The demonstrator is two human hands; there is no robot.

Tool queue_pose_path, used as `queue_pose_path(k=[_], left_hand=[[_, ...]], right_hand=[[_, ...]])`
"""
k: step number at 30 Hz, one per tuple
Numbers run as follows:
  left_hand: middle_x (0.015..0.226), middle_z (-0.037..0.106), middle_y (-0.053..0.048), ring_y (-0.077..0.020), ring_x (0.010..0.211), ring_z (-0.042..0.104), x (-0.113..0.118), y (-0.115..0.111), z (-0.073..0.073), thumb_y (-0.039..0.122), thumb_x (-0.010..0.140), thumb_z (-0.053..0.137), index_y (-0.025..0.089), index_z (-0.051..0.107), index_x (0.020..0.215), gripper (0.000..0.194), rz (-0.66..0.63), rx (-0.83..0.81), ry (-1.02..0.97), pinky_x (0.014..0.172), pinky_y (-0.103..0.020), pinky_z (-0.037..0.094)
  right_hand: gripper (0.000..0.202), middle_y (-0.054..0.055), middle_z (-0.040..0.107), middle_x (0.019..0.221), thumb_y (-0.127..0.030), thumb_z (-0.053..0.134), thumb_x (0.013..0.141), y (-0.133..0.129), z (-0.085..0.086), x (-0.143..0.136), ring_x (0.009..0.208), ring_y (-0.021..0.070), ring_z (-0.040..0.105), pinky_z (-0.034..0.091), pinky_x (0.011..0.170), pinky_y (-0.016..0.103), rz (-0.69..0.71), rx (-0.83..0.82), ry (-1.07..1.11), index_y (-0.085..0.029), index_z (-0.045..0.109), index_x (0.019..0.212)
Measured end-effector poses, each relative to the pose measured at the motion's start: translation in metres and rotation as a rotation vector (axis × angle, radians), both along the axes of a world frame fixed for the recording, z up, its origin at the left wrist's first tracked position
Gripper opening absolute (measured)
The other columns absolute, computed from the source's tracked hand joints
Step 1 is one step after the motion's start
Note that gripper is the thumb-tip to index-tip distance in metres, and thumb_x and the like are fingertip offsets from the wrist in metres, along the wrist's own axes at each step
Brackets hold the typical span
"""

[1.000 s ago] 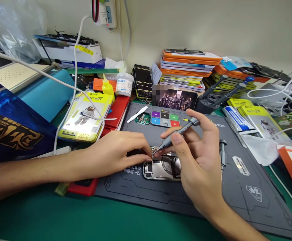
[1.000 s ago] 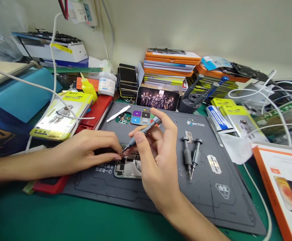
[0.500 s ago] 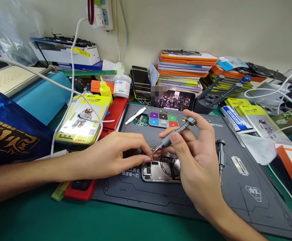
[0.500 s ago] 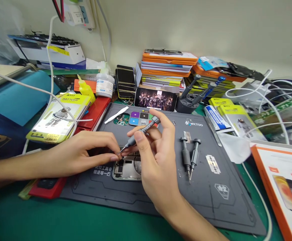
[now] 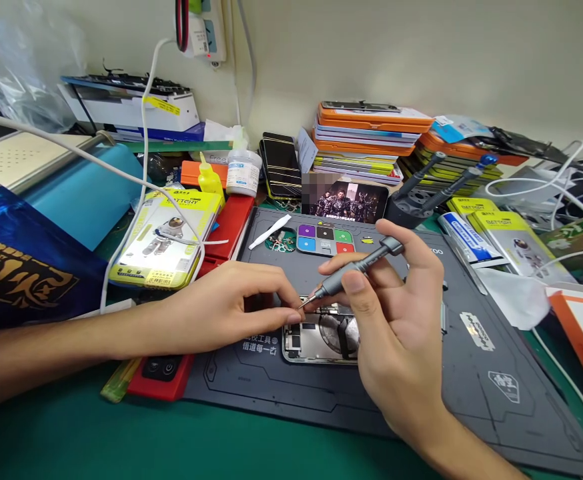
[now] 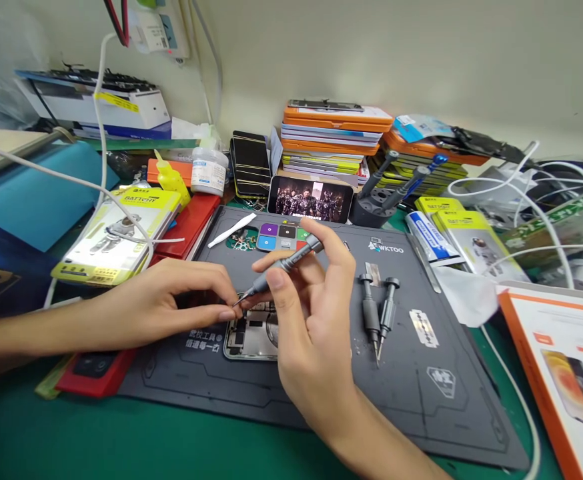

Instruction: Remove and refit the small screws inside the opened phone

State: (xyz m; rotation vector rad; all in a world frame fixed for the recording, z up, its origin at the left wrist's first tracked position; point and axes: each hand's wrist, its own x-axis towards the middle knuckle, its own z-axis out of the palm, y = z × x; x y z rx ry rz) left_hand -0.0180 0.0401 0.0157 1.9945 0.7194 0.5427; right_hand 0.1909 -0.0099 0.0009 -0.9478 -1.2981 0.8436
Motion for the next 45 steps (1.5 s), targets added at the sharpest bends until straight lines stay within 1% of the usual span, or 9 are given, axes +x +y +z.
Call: queue_pose_path(k=[5,10,14,17,22,27,31,38,45], left_hand=[[0.099,0.078,0.004,-0.0101,0.093,0.072,-0.0001,-0.0013,0.0011,0.023,0.104,0.071,0.019,0.076,0.101,0.008,0.012,-0.025,0.01,0.086,-0.016,0.053],[0.098,0.078,0.004,-0.0099,0.093,0.072,-0.0004,-0.0006,0.001,0.021,0.103,0.072,0.019,0.077,0.099,0.007,0.012,-0.057,-0.01,0.087,-0.015,0.053],[0.099,0.078,0.004,-0.0095,0.094,0.072,0.0,0.0006,0.001,0.02,0.103,0.073,0.019,0.077,0.099,0.006,0.002,-0.062,-0.021,0.088,-0.014,0.053],[0.099,0.078,0.004,-0.0086,0.094,0.072,-0.0002,0.0011,0.0011,0.02,0.103,0.073,0.019,0.077,0.099,0.006,0.0,-0.055,-0.027,0.088,-0.013,0.053],[0.1,0.079,0.005,-0.008,0.093,0.072,-0.0009,0.0014,0.0001,0.02,0.103,0.074,0.019,0.077,0.099,0.005,-0.005,-0.04,-0.035,0.087,-0.012,0.053],[0.101,0.08,0.004,-0.0081,0.094,0.073,-0.0015,0.0016,-0.0012,0.021,0.103,0.074,0.019,0.078,0.1,0.005,-0.027,-0.037,-0.045,0.088,-0.013,0.053],[0.102,0.08,0.003,-0.0092,0.094,0.073,-0.0025,0.0013,-0.0011,0.02,0.103,0.074,0.019,0.078,0.1,0.005,-0.03,-0.025,-0.041,0.087,-0.014,0.053],[0.103,0.081,0.0,-0.0118,0.095,0.075,-0.0036,0.0022,-0.0011,0.021,0.104,0.073,0.018,0.079,0.102,0.007,-0.068,-0.013,-0.041,0.087,-0.017,0.054],[0.106,0.083,-0.002,-0.0135,0.098,0.077,-0.0029,0.0041,-0.0025,0.02,0.104,0.072,0.018,0.08,0.104,0.008,-0.095,-0.06,-0.074,0.09,-0.018,0.055]], right_hand=[[0.042,0.003,0.073,0.105,-0.018,0.059,0.108,-0.0007,-0.0004,-0.0011,0.102,0.019,0.073,0.072,0.064,0.03,-0.002,0.026,-0.006,-0.032,0.045,0.145],[0.04,0.003,0.074,0.104,-0.022,0.06,0.108,-0.0011,0.0014,-0.0009,0.101,0.0208,0.075,0.072,0.061,0.031,-0.014,-0.018,-0.007,-0.033,0.045,0.143],[0.039,0.003,0.074,0.106,-0.024,0.059,0.109,-0.0003,0.002,0.0008,0.102,0.0204,0.078,0.073,0.066,0.031,0.003,-0.068,0.012,-0.032,0.044,0.144],[0.04,0.003,0.074,0.107,-0.026,0.059,0.109,0.0005,0.002,0.0022,0.103,0.02,0.078,0.072,0.067,0.029,0.018,-0.092,0.038,-0.032,0.043,0.144],[0.041,0.002,0.075,0.106,-0.027,0.06,0.109,0.0006,0.0018,0.0031,0.089,0.0169,0.076,0.071,0.066,0.029,0.046,-0.124,0.073,-0.032,0.043,0.146],[0.042,0.002,0.075,0.106,-0.029,0.062,0.108,0.0002,0.0024,0.0017,0.094,0.0182,0.077,0.071,0.068,0.029,0.031,-0.135,0.052,-0.033,0.044,0.145],[0.04,0.001,0.074,0.104,-0.029,0.06,0.109,0.0012,0.002,0.0025,0.082,0.0165,0.075,0.07,0.064,0.03,0.049,-0.127,0.026,-0.034,0.043,0.145],[0.042,0.0,0.073,0.102,-0.028,0.06,0.108,0.0021,0.0012,0.0041,0.069,0.0152,0.075,0.071,0.063,0.032,0.091,-0.131,0.043,-0.035,0.043,0.146],[0.043,0.001,0.074,0.099,-0.032,0.064,0.107,0.0027,0.0024,0.0052,0.07,0.0159,0.074,0.072,0.063,0.032,0.106,-0.186,0.117,-0.033,0.045,0.146]])
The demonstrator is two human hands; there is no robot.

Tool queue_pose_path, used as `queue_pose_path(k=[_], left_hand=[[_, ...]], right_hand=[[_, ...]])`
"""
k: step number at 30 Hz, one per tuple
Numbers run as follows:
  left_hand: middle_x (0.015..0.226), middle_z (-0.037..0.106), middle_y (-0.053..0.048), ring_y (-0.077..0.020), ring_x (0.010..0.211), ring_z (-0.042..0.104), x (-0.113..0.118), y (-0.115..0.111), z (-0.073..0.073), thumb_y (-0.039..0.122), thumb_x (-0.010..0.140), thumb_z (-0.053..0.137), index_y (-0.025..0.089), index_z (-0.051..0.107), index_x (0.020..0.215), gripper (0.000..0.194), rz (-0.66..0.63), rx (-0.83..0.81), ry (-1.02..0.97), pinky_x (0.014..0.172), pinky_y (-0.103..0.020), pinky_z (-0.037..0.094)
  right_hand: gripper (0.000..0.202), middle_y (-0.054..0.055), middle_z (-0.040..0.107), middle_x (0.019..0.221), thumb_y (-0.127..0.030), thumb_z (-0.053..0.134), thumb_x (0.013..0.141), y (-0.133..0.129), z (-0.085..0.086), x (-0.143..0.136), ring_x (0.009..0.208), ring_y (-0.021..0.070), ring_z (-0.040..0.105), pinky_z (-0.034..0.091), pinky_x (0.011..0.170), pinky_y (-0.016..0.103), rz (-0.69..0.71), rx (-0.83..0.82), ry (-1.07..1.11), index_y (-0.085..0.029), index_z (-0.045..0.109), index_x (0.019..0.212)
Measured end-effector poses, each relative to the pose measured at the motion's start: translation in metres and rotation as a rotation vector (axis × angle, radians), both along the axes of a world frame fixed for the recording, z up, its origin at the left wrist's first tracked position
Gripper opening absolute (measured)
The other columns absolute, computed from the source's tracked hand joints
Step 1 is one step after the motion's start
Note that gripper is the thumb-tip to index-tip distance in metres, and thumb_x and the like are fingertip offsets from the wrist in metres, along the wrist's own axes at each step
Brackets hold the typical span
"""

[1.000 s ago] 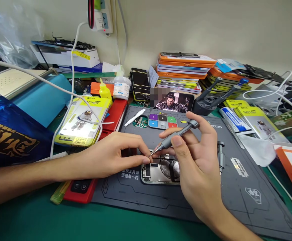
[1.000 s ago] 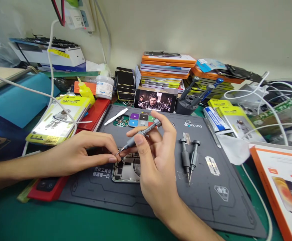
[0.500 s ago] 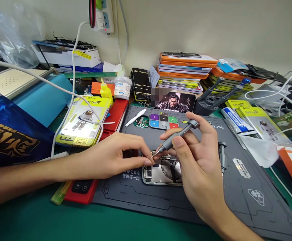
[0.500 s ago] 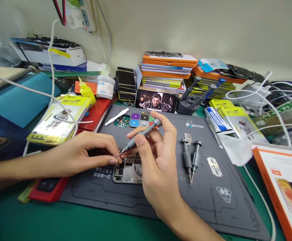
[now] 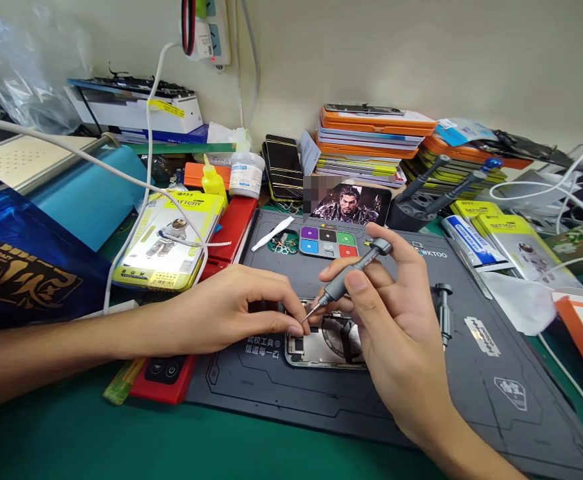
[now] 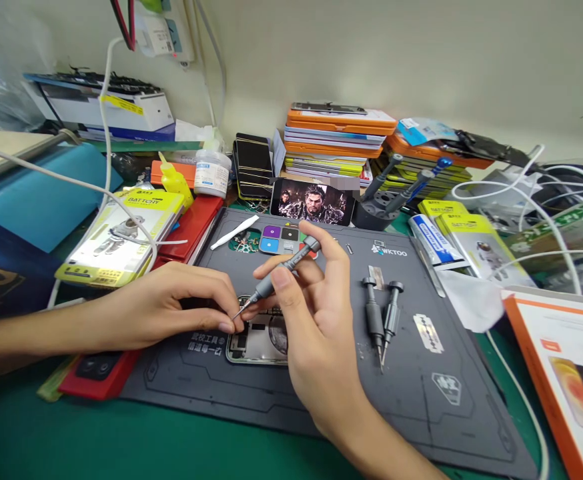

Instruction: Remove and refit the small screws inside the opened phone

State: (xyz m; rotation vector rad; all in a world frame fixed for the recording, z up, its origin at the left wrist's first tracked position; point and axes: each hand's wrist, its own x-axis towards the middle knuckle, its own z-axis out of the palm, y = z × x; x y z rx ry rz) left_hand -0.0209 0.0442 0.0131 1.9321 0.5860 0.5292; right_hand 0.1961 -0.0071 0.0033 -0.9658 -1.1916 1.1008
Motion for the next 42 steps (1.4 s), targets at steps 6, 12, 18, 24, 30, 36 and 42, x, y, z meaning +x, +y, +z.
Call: queue_pose_path(k=[6,12,18,24,30,36,42], left_hand=[[0.105,0.084,-0.001,-0.0126,0.099,0.078,-0.001,-0.001,0.0,0.022,0.104,0.073,0.017,0.081,0.104,0.009,0.005,0.002,0.015,0.091,-0.017,0.055],[0.107,0.084,-0.001,-0.0144,0.099,0.078,0.0,0.0,-0.001,0.024,0.104,0.074,0.019,0.08,0.105,0.008,0.012,0.03,0.04,0.09,-0.019,0.056],[0.105,0.084,0.0,-0.0134,0.097,0.078,0.001,0.001,-0.001,0.023,0.101,0.077,0.019,0.08,0.103,0.005,0.033,0.006,0.038,0.09,-0.018,0.056],[0.102,0.084,0.001,-0.0117,0.092,0.077,0.0,0.0,0.0,0.021,0.101,0.077,0.02,0.082,0.1,0.006,0.044,-0.05,0.026,0.086,-0.016,0.056],[0.101,0.083,0.001,-0.013,0.093,0.076,0.002,-0.003,0.003,0.023,0.102,0.074,0.02,0.081,0.1,0.008,0.044,-0.019,0.081,0.087,-0.018,0.055],[0.098,0.081,0.0,-0.0172,0.092,0.075,0.002,-0.004,0.008,0.032,0.105,0.07,0.021,0.079,0.098,0.016,0.062,-0.042,0.168,0.083,-0.024,0.054],[0.102,0.079,0.001,-0.0173,0.096,0.072,0.001,-0.006,0.009,0.037,0.108,0.065,0.023,0.077,0.097,0.021,0.098,-0.053,0.168,0.086,-0.024,0.052]], right_hand=[[0.044,0.001,0.075,0.099,-0.032,0.064,0.106,0.001,0.0,0.001,0.072,0.0161,0.074,0.07,0.062,0.031,0.003,0.013,0.007,-0.033,0.046,0.146],[0.042,0.001,0.074,0.1,-0.031,0.062,0.107,0.001,0.0,0.001,0.076,0.0183,0.075,0.069,0.061,0.033,-0.022,0.043,-0.031,-0.035,0.046,0.146],[0.04,0.002,0.073,0.103,-0.03,0.058,0.109,-0.001,-0.001,0.001,0.071,0.0177,0.074,0.07,0.061,0.035,-0.027,0.059,-0.062,-0.036,0.045,0.146],[0.042,0.003,0.073,0.102,-0.026,0.059,0.109,-0.003,-0.001,-0.001,0.081,0.0205,0.075,0.071,0.062,0.037,-0.055,0.103,-0.084,-0.035,0.045,0.148],[0.047,0.003,0.073,0.106,-0.02,0.057,0.11,-0.009,-0.006,-0.003,0.088,0.0192,0.075,0.071,0.07,0.037,-0.021,0.223,-0.175,-0.036,0.044,0.152],[0.049,0.003,0.072,0.104,-0.017,0.059,0.107,-0.005,0.013,0.009,0.097,0.0214,0.074,0.067,0.074,0.04,-0.134,0.426,-0.298,-0.038,0.049,0.15],[0.06,0.003,0.051,0.149,-0.014,0.065,0.103,-0.014,0.028,0.056,0.098,0.02,0.074,0.066,0.078,0.044,-0.403,0.615,-0.586,-0.05,0.055,0.15]])
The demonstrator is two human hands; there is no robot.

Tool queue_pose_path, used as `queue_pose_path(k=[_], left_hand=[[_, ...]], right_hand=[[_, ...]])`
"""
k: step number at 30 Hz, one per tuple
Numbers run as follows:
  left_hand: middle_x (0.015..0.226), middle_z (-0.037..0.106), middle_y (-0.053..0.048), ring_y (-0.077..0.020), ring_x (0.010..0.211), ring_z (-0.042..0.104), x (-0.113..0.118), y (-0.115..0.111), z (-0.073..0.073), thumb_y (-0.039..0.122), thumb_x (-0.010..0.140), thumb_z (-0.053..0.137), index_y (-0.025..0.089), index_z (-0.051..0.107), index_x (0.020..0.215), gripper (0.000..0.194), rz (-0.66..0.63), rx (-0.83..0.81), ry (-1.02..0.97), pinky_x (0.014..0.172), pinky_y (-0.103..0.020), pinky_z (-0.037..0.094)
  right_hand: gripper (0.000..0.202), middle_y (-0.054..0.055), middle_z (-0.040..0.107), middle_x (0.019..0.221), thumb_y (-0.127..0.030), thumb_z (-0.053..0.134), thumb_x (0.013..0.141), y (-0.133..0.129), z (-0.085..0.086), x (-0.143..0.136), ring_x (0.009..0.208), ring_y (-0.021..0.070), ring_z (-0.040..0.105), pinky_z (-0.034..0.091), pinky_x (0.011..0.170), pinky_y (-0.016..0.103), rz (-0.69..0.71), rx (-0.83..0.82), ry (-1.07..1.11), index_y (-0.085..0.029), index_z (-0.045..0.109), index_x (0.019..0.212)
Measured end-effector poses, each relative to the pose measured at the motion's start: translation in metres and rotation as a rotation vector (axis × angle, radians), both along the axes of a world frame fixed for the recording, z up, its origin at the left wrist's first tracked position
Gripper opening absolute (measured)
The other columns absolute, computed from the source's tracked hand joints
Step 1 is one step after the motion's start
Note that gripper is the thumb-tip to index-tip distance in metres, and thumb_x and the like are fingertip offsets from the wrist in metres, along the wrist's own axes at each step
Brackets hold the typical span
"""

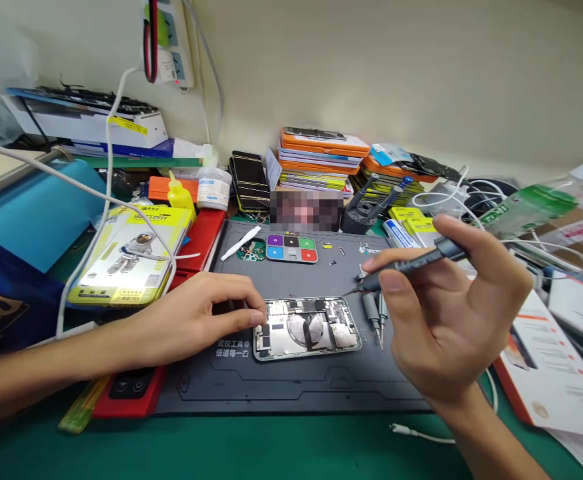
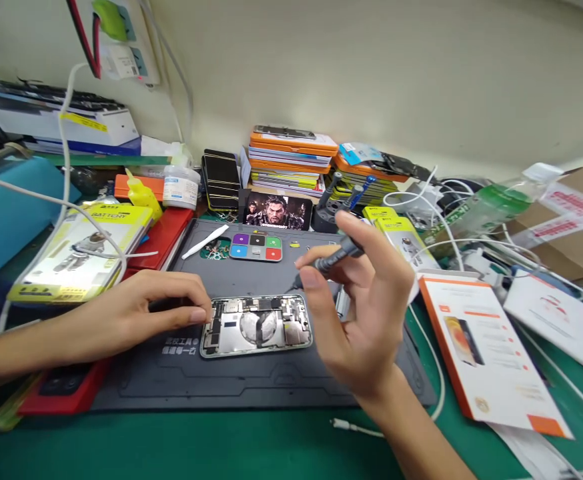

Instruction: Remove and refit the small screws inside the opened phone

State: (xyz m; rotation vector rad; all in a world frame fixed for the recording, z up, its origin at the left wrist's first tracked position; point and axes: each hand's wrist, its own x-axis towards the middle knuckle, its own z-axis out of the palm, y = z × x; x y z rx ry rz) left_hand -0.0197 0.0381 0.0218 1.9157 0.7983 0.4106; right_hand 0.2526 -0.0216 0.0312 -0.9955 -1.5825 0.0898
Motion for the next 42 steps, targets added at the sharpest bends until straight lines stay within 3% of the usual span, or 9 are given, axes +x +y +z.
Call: queue_pose_path(k=[6,11,19,27,32,38,42], left_hand=[[0.101,0.077,0.003,-0.0171,0.095,0.069,-0.001,-0.001,-0.006,0.047,0.109,0.06,0.027,0.075,0.098,0.028,0.015,0.0,0.023,0.08,-0.022,0.05],[0.09,0.073,0.002,-0.0169,0.086,0.067,-0.001,-0.001,-0.006,0.052,0.111,0.053,0.024,0.071,0.094,0.037,0.012,-0.002,0.069,0.074,-0.023,0.049],[0.082,0.067,0.002,-0.0161,0.077,0.062,-0.001,-0.003,-0.005,0.055,0.112,0.047,0.022,0.066,0.09,0.044,0.006,-0.02,0.12,0.068,-0.024,0.045],[0.081,0.064,0.002,-0.016,0.075,0.059,-0.001,-0.004,-0.006,0.06,0.111,0.046,0.023,0.064,0.088,0.047,0.008,-0.042,0.139,0.068,-0.026,0.044],[0.082,0.064,0.003,-0.0154,0.076,0.06,-0.003,-0.004,-0.007,0.058,0.113,0.044,0.023,0.062,0.089,0.046,-0.004,-0.01,0.153,0.07,-0.026,0.045],[0.08,0.064,0.004,-0.0149,0.073,0.061,-0.003,-0.004,-0.008,0.053,0.114,0.043,0.023,0.064,0.094,0.042,-0.034,0.106,0.177,0.07,-0.026,0.046],[0.092,0.071,0.002,-0.0156,0.08,0.066,-0.003,-0.01,-0.012,0.043,0.115,0.042,0.024,0.067,0.103,0.034,-0.051,0.268,0.213,0.075,-0.026,0.047]], right_hand=[[0.072,0.005,0.06,0.117,-0.003,0.063,0.098,-0.034,-0.032,0.027,0.091,0.0204,0.074,0.068,0.073,0.042,-0.06,-0.068,-0.099,-0.039,0.048,0.158],[0.074,0.004,0.065,0.112,0.0,0.063,0.097,-0.039,-0.045,0.026,0.096,0.0213,0.075,0.069,0.08,0.043,0.017,-0.132,-0.131,-0.036,0.043,0.158],[0.068,0.005,0.065,0.116,0.0,0.059,0.1,-0.032,-0.048,0.025,0.099,0.0166,0.073,0.066,0.08,0.032,0.082,-0.173,-0.154,-0.03,0.041,0.158],[0.063,0.007,0.07,0.116,-0.005,0.057,0.104,-0.033,-0.052,0.028,0.093,0.0167,0.073,0.066,0.081,0.035,0.067,-0.219,-0.188,-0.028,0.038,0.161],[0.067,0.009,0.069,0.136,-0.003,0.058,0.103,-0.035,-0.047,0.033,0.108,0.0197,0.074,0.063,0.097,0.04,0.088,-0.186,-0.276,-0.029,0.041,0.162],[0.07,0.007,0.072,0.136,-0.005,0.061,0.098,-0.032,-0.042,0.037,0.121,0.0233,0.071,0.061,0.102,0.043,0.169,-0.111,-0.368,-0.029,0.042,0.161],[0.067,0.01,0.07,0.142,-0.001,0.043,0.1,-0.034,-0.041,0.037,0.126,0.023,0.069,0.062,0.1,0.043,0.157,-0.115,-0.36,-0.025,0.042,0.162]])
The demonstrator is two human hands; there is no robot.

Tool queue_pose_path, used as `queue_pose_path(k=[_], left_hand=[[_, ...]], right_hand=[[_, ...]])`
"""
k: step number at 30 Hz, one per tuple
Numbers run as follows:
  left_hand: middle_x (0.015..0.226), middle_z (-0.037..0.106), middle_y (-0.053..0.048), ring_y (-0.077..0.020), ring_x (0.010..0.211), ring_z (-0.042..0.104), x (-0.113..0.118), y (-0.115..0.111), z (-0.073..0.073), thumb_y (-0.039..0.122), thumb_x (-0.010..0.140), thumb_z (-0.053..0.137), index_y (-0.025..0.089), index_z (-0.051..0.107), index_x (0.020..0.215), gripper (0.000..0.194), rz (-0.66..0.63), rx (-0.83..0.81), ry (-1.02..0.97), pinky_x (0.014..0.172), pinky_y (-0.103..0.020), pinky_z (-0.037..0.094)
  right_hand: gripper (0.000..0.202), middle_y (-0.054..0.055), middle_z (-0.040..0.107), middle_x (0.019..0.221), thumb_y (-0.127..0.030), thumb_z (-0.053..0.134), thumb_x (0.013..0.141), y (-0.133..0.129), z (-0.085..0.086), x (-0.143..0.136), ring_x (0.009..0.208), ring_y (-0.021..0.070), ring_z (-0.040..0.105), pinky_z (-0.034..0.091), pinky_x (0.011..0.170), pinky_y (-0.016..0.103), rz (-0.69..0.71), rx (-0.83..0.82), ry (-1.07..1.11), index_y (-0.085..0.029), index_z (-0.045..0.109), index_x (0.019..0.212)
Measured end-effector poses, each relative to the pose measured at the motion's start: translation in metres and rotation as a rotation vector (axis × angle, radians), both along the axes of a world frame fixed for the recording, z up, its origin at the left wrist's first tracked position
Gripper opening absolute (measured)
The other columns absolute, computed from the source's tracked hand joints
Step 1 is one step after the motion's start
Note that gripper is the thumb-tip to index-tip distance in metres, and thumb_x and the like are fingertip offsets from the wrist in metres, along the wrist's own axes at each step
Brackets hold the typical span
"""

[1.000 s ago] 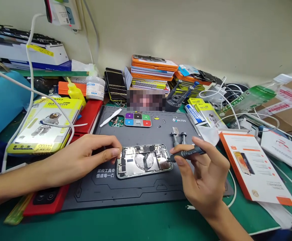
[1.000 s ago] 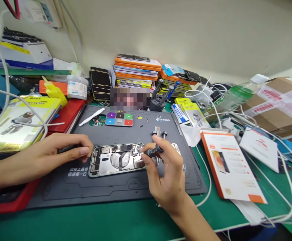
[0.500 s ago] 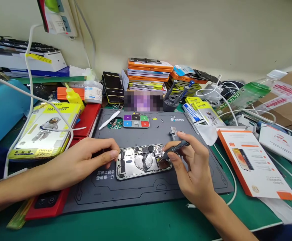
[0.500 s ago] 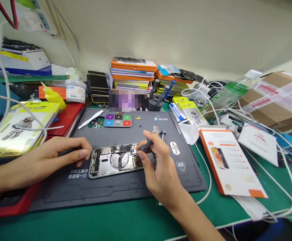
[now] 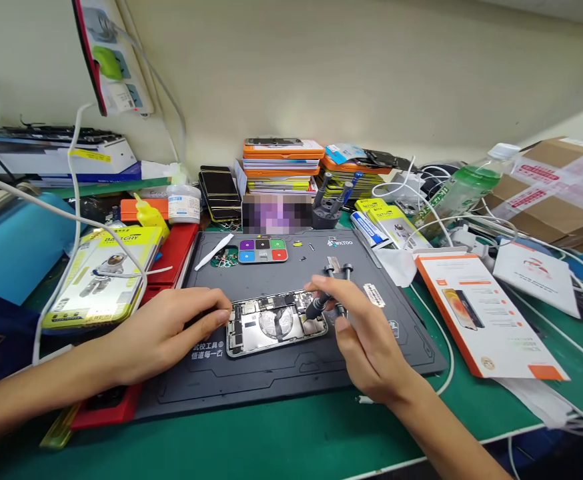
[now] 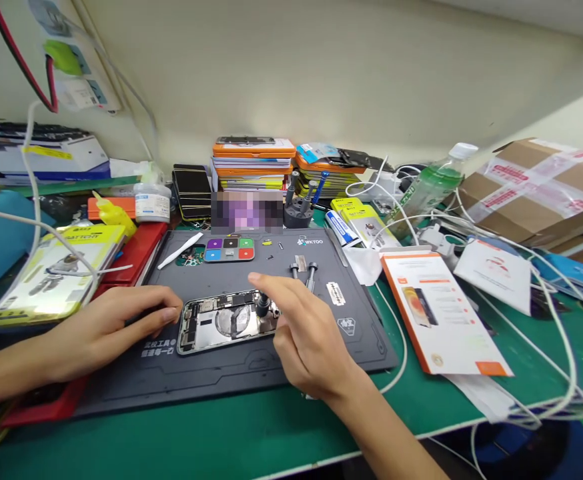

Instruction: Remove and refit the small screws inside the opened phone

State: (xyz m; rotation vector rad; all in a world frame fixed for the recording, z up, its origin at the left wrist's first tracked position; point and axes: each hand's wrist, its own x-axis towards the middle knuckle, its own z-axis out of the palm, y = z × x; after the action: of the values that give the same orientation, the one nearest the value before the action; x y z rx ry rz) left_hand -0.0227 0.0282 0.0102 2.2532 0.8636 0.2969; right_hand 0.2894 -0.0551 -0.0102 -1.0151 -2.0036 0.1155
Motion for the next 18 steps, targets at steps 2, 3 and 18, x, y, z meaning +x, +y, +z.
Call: queue_pose_path(k=[2,3,18], left_hand=[[0.099,0.074,0.0,-0.0178,0.087,0.068,0.002,-0.005,-0.001,0.039,0.114,0.043,0.023,0.069,0.107,0.031,-0.002,0.119,0.013,0.081,-0.028,0.048],[0.101,0.074,-0.001,-0.0189,0.089,0.069,0.004,-0.008,0.0,0.038,0.113,0.044,0.023,0.07,0.108,0.03,0.012,0.174,0.017,0.082,-0.029,0.048],[0.098,0.084,0.002,-0.0169,0.087,0.076,0.09,-0.002,0.007,0.029,0.103,0.069,0.023,0.082,0.1,0.015,-0.024,-0.055,-0.125,0.078,-0.025,0.051]], right_hand=[[0.066,0.011,0.069,0.143,-0.003,0.045,0.099,-0.002,0.001,0.0,0.128,0.0246,0.068,0.063,0.1,0.045,0.002,0.006,0.003,-0.024,0.041,0.162],[0.066,0.011,0.069,0.143,-0.005,0.049,0.099,-0.002,0.001,0.0,0.129,0.0255,0.068,0.063,0.101,0.046,-0.002,0.013,0.005,-0.025,0.04,0.162],[0.059,0.008,0.072,0.119,-0.01,0.052,0.108,-0.004,-0.008,-0.009,0.104,0.0195,0.075,0.069,0.088,0.038,-0.088,-0.073,0.292,-0.029,0.035,0.161]])
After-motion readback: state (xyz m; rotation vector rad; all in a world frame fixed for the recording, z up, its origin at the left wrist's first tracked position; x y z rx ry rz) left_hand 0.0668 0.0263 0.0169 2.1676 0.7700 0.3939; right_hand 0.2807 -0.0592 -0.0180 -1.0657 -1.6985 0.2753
